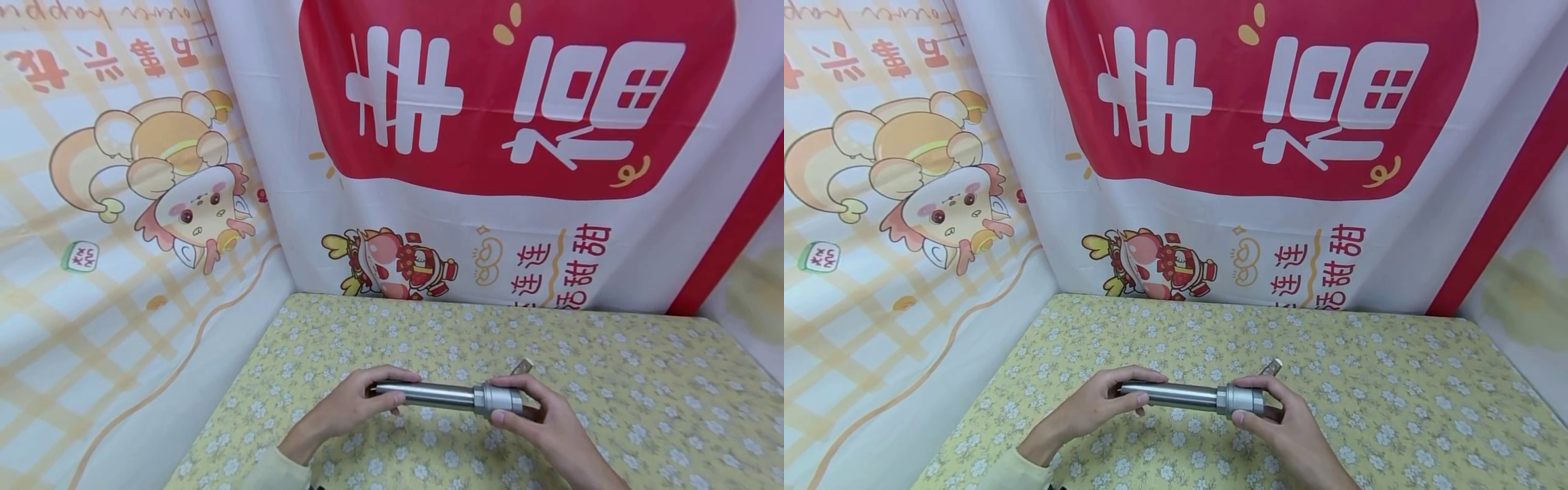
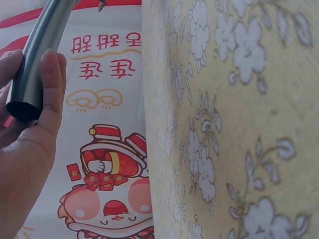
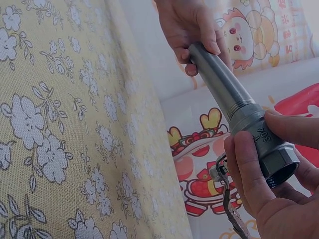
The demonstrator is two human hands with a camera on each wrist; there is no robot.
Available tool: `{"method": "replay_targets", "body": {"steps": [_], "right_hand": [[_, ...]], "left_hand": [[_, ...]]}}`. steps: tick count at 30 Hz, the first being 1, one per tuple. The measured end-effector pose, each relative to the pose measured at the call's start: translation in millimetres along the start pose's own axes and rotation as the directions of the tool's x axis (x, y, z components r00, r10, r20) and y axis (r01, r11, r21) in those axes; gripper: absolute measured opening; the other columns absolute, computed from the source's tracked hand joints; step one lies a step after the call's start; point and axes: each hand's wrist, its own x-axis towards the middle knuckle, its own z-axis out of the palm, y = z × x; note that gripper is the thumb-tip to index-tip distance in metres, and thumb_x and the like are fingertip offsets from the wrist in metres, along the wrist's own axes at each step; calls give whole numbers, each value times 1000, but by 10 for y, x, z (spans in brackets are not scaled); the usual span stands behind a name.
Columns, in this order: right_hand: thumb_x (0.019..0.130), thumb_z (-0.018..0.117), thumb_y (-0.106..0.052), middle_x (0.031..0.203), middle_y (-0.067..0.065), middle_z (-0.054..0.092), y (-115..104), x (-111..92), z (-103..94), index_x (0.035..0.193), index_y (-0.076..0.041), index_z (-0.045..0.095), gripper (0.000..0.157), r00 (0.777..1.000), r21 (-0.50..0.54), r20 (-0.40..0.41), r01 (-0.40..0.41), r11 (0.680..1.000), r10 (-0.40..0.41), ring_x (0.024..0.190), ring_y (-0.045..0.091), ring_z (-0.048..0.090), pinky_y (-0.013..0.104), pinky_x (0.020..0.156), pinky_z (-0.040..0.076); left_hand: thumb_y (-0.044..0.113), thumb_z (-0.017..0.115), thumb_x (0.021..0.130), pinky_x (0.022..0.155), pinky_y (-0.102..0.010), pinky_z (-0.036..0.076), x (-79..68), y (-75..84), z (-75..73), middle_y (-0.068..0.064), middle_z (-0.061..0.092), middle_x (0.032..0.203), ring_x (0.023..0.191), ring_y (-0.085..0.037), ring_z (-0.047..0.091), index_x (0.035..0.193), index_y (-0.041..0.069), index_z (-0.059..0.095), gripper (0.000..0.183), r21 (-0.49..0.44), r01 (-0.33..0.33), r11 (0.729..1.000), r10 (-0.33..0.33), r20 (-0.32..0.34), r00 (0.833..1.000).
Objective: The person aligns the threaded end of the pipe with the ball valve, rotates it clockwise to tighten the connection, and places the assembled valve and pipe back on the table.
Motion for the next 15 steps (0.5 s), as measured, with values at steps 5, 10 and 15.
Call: {"method": "replay_targets", "body": {"steps": [5,10,15], "right_hand": [[99,84,-22,151,23,53,2,1,-4,149,-6,60,58,1000,1,4,3,1000,-3,113,32,76,49,96,65],[99,84,-23,152,23,53,4,3,-5,149,-7,60,58,1000,1,0,-4,1000,4,114,32,76,49,96,65],[98,85,-22,152,23,53,3,1,-3,149,-7,60,58,1000,-1,-5,-6,1000,6,114,32,77,49,96,65]], "left_hand": [[23,63,113,94,-40,64,1,-11,2,-14,60,154,106,-14,73,150,11,65,40,2,-11,1000,11,-3,1000],[21,64,112,95,-35,63,-1,-19,7,-14,61,153,113,-17,71,149,15,68,37,-4,-38,999,38,-3,999],[18,65,112,95,-28,60,-2,-21,13,-15,61,154,117,-15,70,148,14,67,37,-14,-68,998,68,-1,998]]}}
